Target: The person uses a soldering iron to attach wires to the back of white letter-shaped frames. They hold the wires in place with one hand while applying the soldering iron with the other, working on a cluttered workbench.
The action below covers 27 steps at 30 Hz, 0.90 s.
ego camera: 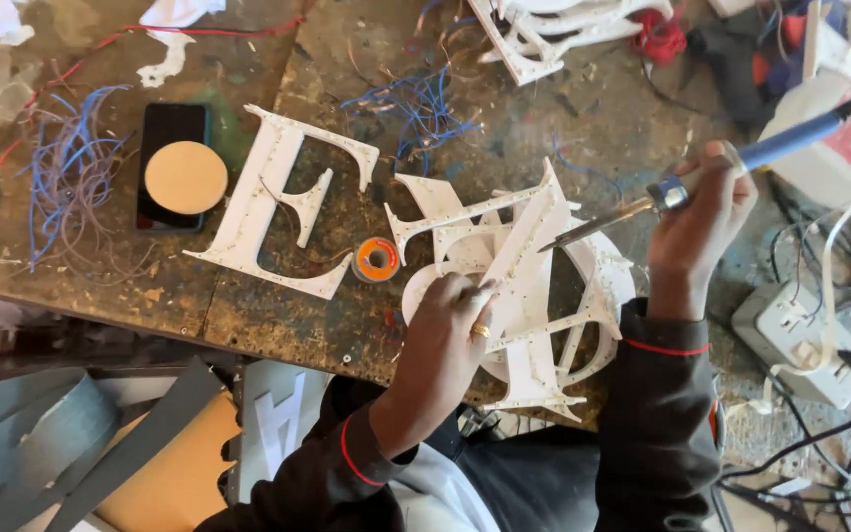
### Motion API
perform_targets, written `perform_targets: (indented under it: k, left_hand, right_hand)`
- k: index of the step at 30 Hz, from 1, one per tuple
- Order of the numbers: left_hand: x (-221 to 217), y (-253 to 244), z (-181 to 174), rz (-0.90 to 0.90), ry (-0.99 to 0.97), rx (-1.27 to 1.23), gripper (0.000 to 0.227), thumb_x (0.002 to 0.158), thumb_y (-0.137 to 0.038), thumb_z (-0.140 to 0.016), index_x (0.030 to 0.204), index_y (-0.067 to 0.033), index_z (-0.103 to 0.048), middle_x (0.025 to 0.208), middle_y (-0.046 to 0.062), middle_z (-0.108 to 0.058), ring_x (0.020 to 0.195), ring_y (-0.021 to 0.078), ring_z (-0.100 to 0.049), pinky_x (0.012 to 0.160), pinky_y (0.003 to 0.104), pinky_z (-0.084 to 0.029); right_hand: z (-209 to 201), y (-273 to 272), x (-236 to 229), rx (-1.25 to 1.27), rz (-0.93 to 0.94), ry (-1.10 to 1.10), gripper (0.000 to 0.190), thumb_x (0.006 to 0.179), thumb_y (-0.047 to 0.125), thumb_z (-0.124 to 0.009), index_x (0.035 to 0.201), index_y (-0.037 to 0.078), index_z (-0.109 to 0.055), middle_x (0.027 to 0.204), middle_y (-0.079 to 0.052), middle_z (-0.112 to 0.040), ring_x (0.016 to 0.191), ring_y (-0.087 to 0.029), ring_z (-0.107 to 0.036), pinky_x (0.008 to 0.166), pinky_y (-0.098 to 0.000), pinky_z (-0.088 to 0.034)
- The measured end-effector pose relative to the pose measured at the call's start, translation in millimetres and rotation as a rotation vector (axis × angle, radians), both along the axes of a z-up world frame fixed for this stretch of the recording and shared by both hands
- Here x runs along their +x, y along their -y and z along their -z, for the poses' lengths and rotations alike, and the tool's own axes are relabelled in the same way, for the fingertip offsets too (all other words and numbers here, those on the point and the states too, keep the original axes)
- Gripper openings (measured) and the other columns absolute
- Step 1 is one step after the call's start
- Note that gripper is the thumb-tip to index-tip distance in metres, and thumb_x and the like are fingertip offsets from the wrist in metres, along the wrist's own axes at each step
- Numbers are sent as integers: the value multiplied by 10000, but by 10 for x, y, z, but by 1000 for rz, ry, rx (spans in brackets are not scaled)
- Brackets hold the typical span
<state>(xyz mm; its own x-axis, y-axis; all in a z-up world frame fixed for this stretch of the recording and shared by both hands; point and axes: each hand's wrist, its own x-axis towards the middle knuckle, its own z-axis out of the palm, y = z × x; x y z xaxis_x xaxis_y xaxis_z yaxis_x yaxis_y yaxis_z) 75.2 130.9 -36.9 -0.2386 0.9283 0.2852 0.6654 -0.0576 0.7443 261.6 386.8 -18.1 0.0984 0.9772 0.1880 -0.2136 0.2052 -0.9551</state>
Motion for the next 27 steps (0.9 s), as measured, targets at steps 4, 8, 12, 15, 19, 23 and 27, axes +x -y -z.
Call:
perform_targets:
  k: [4, 8, 12, 15, 19, 23, 27]
  left_hand:
    - [31, -94, 196, -78, -48, 56, 177, 1059, -81, -778, 1228, -41, -814, 1189, 121, -774, 1096, 302, -765, 1002, 425, -618]
    - [24, -130, 76, -160, -141, 137, 182, 1010, -107, -874, 986, -70, -697, 914, 85, -690, 868, 285, -680, 827, 413, -579]
    - [28, -163, 56, -190, -165, 158, 239, 979, -146, -878, 922, -98, -651, 835, 78, -646, 773, 305, -638, 760, 442, -530]
    - [49, -179, 100, -215, -225, 161, 273, 961, -187, -896, 911, -117, -637, 781, 57, -611, 719, 278, -621, 805, 433, -548]
    - [39, -191, 78, -223, -256, 179, 280, 955, -208, -923, 921, -136, -654, 779, 26, -613, 709, 242, -625, 800, 405, -549]
    - [1, -224, 16, -194, -141, 163, 172, 890, -176, -930, 846, -114, -775, 657, 10, -698, 667, 220, -716, 691, 376, -579]
    - [-29, -227, 2, -188, -101, 152, 172, 899, -177, -927, 831, -98, -791, 644, 12, -704, 651, 221, -715, 684, 372, -583]
  right_hand:
    - [80, 126, -14, 52, -27, 92, 319, 1113, 222, -629, 797, 214, -584, 793, 32, -569, 788, -97, -531, 798, -303, -426]
    - [124, 156, -41, 26, -41, 64, 326, 1107, 252, -662, 797, 152, -646, 749, 17, -585, 711, -96, -518, 718, -294, -447]
    - [148, 182, -42, 59, -65, 57, 325, 1126, 231, -629, 810, 158, -624, 781, 14, -575, 739, -122, -543, 727, -312, -472]
    - [152, 218, -68, 52, -88, 87, 339, 1123, 215, -619, 793, 138, -622, 760, 16, -557, 719, -106, -547, 713, -304, -472]
    - [249, 205, -84, 72, -98, 169, 351, 1127, 197, -592, 783, 134, -616, 768, 8, -572, 747, -116, -512, 771, -330, -493]
    - [427, 96, -39, 195, -137, 138, 436, 1196, 215, -665, 791, 70, -597, 679, -66, -520, 573, -99, -493, 569, -264, -394]
    - [440, 74, -39, 210, -139, 146, 452, 1199, 255, -695, 795, 67, -620, 679, -78, -561, 569, -101, -509, 562, -259, -404]
